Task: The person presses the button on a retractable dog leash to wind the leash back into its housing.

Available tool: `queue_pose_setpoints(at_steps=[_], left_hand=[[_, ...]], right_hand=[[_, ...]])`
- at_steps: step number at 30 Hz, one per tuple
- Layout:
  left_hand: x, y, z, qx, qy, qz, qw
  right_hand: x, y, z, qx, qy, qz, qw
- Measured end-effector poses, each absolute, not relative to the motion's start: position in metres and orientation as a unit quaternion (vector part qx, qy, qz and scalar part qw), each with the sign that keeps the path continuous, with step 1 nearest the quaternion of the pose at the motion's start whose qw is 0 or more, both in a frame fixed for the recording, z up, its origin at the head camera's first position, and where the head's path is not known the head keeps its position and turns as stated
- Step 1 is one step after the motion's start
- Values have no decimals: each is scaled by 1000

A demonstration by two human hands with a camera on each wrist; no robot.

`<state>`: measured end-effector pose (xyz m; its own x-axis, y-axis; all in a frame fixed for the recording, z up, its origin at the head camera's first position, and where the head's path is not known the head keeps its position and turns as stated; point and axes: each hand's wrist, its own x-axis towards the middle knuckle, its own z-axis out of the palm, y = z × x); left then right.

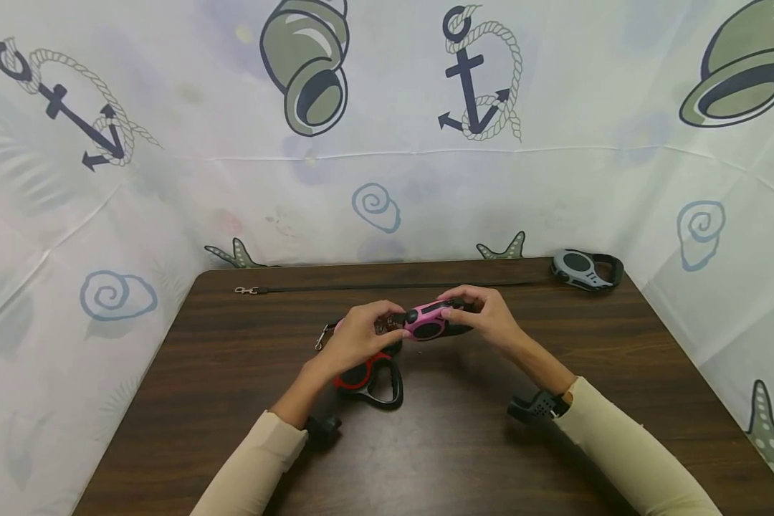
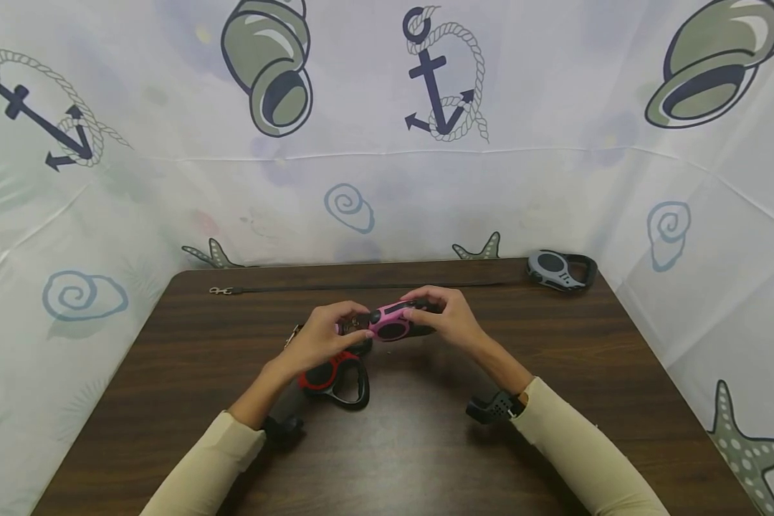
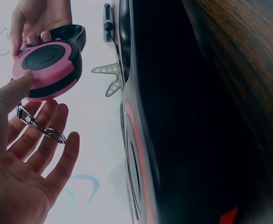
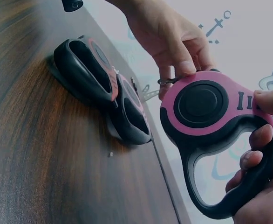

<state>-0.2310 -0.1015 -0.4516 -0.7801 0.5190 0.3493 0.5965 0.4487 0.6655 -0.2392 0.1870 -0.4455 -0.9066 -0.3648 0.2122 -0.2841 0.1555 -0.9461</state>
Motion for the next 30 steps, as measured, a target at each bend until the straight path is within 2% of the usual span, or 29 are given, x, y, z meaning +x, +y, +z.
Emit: queue_pose_setpoints(at_steps=[16,30], left_hand=[[-246,-84,-455,-260,-869,-420,-23],[-260,-68,-468,-275,-879,-385,-53]], right_hand=[[-256,193,-457,-169,748,-641,37],[-273,205,-477,-130,728,-666,96]])
